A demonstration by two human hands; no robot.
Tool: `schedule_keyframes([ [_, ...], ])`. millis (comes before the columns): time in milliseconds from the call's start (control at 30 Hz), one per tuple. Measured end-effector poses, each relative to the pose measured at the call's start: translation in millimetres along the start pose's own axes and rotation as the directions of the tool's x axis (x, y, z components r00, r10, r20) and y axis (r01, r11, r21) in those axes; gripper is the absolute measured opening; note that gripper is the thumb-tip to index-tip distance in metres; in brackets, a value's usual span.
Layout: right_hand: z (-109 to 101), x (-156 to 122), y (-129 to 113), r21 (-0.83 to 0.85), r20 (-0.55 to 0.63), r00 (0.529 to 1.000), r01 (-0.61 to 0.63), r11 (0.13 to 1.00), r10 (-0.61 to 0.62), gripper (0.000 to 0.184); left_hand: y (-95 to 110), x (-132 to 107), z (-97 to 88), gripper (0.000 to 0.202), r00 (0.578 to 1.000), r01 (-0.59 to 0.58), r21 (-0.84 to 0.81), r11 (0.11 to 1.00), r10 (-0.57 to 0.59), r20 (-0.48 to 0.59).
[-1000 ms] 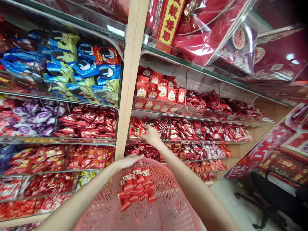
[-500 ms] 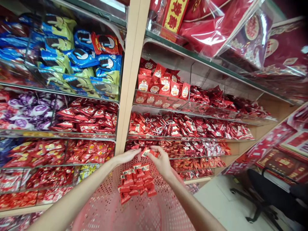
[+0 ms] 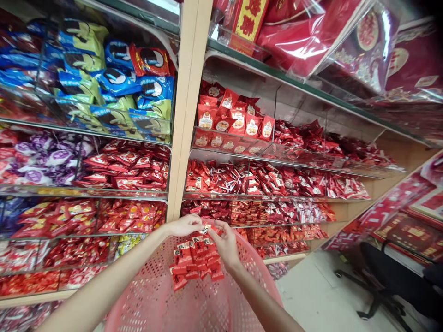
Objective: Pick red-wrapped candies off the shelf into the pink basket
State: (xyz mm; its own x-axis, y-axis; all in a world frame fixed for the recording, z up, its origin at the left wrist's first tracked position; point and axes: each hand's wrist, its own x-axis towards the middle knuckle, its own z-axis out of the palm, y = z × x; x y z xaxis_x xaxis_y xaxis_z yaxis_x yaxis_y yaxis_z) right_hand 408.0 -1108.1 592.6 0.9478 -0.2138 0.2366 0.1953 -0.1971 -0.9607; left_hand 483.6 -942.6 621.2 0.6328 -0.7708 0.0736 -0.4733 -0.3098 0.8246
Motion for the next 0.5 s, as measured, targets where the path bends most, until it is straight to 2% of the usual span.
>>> schedule_keyframes([
  [100, -9.3, -0.8, -1.9, 0.061, 0.036, 0.976, -0.217, 0.974, 0.216, 0.044, -2.4, 0.2, 0.5, 0.047, 1.000, -0.013, 0.006, 1.000, 0.013, 0.008],
  [167, -19.3, -2.9, -6.1, 0.043, 0.160, 0.906, -0.404, 0.914, 0.392, 0.043, -3.7, 0.5, 1.2, 0.047, 1.000, -0.014, 0.008, 1.000, 0.013, 0.003],
  [233, -29.2, -5.9, -11.8, 0.001, 0.323, 0.810, -0.516, 0.856, 0.488, 0.041, -4.5, 0.9, 1.7, 0.048, 1.000, -0.010, 0.012, 1.000, 0.010, -0.001],
  [300, -35.6, -9.0, -17.3, 0.011, 0.454, 0.744, -0.555, 0.831, 0.491, 0.037, -4.8, 1.0, 2.0, 0.048, 1.000, -0.007, 0.021, 1.000, 0.007, -0.004],
  [333, -37.3, -10.3, -19.4, 0.037, 0.487, 0.730, -0.565, 0.824, 0.479, 0.036, -4.8, 0.9, 2.1, 0.047, 1.000, -0.007, 0.026, 1.000, 0.007, -0.005],
  [500, -39.1, -10.8, -21.0, 0.114, 0.546, 0.714, -0.581, 0.806, 0.438, 0.031, -4.6, 0.1, 1.8, 0.045, 1.000, -0.012, 0.049, 0.999, 0.013, -0.008],
])
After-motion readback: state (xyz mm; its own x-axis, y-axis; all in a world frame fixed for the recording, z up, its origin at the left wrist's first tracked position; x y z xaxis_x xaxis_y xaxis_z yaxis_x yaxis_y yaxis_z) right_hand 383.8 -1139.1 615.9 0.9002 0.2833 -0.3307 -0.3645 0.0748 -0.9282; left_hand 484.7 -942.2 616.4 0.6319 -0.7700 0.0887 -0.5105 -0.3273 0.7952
